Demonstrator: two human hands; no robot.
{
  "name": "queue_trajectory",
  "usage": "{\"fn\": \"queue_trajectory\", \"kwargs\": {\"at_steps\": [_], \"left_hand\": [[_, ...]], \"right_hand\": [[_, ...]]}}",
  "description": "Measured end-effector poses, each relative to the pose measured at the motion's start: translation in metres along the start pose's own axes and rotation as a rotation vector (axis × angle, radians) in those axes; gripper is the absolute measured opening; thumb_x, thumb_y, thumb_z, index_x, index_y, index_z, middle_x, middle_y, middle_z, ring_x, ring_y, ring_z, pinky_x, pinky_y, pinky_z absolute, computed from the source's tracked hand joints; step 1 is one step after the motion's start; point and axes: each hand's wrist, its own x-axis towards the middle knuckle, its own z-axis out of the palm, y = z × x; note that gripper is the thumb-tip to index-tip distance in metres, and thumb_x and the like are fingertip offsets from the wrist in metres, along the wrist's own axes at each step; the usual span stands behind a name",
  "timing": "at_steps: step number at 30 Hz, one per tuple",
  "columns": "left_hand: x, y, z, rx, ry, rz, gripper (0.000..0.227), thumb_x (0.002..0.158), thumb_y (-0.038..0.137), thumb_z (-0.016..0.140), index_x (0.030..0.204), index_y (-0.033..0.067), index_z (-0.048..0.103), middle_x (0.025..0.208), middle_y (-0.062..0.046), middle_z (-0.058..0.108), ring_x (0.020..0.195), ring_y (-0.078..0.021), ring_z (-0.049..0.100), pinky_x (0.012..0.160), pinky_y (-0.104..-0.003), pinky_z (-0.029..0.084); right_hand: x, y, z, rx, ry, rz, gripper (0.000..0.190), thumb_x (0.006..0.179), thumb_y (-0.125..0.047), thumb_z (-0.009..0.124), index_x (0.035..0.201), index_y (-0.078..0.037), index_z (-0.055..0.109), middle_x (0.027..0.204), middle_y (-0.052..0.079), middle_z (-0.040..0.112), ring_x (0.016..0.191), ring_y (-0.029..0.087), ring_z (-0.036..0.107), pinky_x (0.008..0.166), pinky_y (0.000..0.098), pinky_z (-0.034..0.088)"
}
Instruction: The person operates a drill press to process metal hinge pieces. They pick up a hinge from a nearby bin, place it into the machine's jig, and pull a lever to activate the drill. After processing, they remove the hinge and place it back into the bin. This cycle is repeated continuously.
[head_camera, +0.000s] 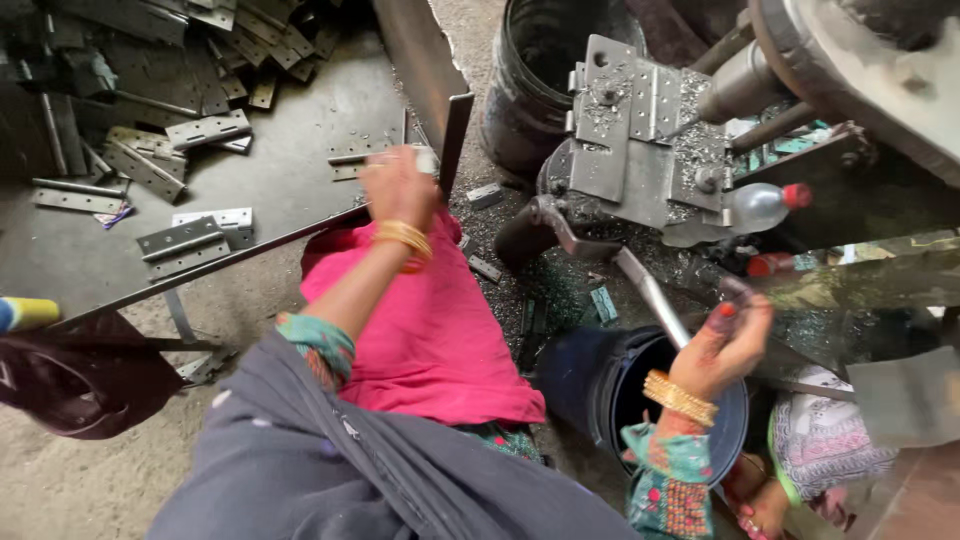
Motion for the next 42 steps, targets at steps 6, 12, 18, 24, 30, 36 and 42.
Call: {"fn": "queue_trajectory", "kwargs": {"at_steps": [6,12,18,24,30,36,42], "left_hand": [[0.078,-0.093,0.025,0.374,-0.044,0.151,0.036,0.087,0.019,0.067,0.122,0.0108,0.064,0.124,-0.010,0.071,0.122,-0.0292,0.061,0.100,-0.049,0.041],[0.081,-0.088,0.019,0.252,-0.304,-0.036,0.036,0.081,0.027,0.079,0.111,0.0096,0.069,0.121,-0.016,0.068,0.119,-0.0331,0.061,0.099,-0.045,0.043],[0.052,-0.098,0.032,0.162,0.035,0.132,0.032,0.083,0.013,0.076,0.113,0.0089,0.065,0.116,-0.019,0.069,0.103,-0.0380,0.068,0.085,-0.046,0.052],[0.080,-0.045,-0.063,0.238,-0.551,0.200,0.035,0.082,0.014,0.074,0.115,0.0031,0.068,0.105,-0.021,0.074,0.100,-0.0405,0.070,0.090,-0.050,0.052],[0.026,0.168,-0.125,-0.291,-0.462,0.580,0.034,0.086,0.030,0.076,0.110,0.0070,0.076,0.112,-0.022,0.072,0.105,-0.0380,0.068,0.089,-0.047,0.053],[-0.070,0.261,-0.075,0.107,0.017,0.737,0.025,0.090,0.022,0.058,0.087,0.0041,0.076,0.117,-0.022,0.071,0.110,-0.0292,0.059,0.086,-0.037,0.040],[-0.050,0.265,-0.049,0.084,-0.246,0.688,0.027,0.097,0.019,0.053,0.089,0.0048,0.075,0.100,-0.016,0.074,0.123,-0.0293,0.053,0.099,-0.040,0.034]], "right_hand": [[0.041,-0.043,0.013,-0.322,0.003,-0.092,0.062,0.118,-0.060,0.049,0.113,-0.002,0.071,0.109,0.017,0.072,0.106,0.036,0.072,0.095,0.0444,0.054],[0.042,-0.044,0.013,-0.477,-0.028,-0.090,0.061,0.116,-0.060,0.045,0.110,-0.004,0.069,0.104,0.017,0.071,0.098,0.039,0.071,0.084,0.0470,0.053],[0.039,-0.045,0.011,-0.522,-0.083,-0.074,0.055,0.116,-0.058,0.049,0.110,-0.007,0.070,0.104,0.016,0.072,0.096,0.040,0.071,0.081,0.0475,0.052],[0.041,-0.049,0.016,-0.489,-0.059,-0.003,0.048,0.111,-0.054,0.052,0.111,-0.011,0.071,0.095,0.014,0.073,0.090,0.039,0.071,0.077,0.0485,0.052],[0.043,-0.055,0.015,-0.606,-0.107,0.111,0.042,0.105,-0.055,0.056,0.106,-0.014,0.068,0.097,0.012,0.075,0.092,0.038,0.072,0.076,0.0490,0.051],[0.051,-0.059,0.019,-0.786,-0.339,0.334,0.042,0.095,-0.057,0.059,0.107,-0.019,0.070,0.090,0.013,0.075,0.089,0.041,0.070,0.075,0.0547,0.049],[0.020,-0.003,0.014,-0.914,-0.514,0.258,0.048,0.097,-0.056,0.058,0.118,-0.015,0.068,0.091,0.021,0.074,0.088,0.045,0.069,0.074,0.0577,0.050]]}}
